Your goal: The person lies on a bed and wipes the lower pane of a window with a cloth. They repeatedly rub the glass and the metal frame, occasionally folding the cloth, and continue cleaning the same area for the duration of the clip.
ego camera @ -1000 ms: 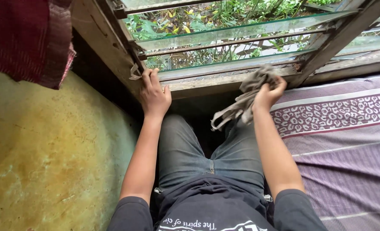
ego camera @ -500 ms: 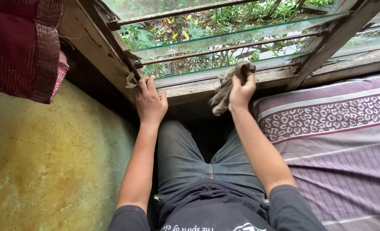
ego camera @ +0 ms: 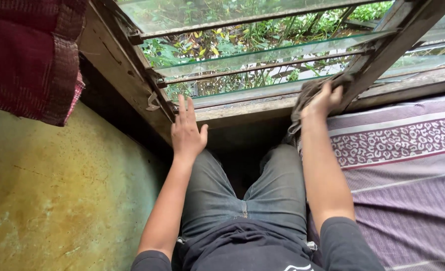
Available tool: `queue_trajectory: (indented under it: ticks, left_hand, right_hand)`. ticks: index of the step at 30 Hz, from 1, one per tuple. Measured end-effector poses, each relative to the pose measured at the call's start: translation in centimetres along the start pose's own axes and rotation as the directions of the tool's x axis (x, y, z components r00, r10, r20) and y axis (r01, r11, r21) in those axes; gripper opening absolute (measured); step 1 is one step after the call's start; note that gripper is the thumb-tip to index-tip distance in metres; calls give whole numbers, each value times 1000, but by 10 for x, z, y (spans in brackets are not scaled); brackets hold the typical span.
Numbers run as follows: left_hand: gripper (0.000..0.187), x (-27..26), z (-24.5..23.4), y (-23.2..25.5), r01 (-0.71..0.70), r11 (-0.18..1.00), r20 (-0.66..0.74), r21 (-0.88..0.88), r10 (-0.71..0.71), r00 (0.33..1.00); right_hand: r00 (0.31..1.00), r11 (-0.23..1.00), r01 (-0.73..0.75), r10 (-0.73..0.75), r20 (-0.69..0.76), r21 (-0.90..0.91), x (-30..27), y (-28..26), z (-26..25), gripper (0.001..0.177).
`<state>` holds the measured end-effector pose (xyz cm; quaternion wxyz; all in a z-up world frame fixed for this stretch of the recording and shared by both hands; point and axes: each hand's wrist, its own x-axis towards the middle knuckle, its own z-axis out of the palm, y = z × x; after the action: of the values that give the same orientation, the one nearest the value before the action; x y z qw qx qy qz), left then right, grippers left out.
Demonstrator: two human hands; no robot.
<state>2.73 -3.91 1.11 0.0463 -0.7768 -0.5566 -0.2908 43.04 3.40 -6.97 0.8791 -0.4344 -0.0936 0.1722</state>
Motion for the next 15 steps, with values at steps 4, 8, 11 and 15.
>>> queue_trajectory:
  ticks: [4, 8, 11, 15]
  left_hand:
    - [99, -1, 10, 1, -15, 997, -40, 70, 18, 999]
    - [96, -5, 17, -9, -34, 997, -75, 74, 39, 996]
    - [95, -4, 21, -16, -40, 997, -92, 67, 46, 995]
    - [94, -4, 29, -23, -38, 997, -98, 59, 44, 994]
  right_hand:
    - [998, 996, -35, 39, 41, -87, -77, -20, 27, 58]
    - [990, 979, -34, 60, 125, -203, -118, -32, 27, 48]
    - [991, 980, -61, 83, 107, -192, -81, -1, 5, 39]
    - [998, 996, -52, 53, 15, -75, -69, -26, 9, 45]
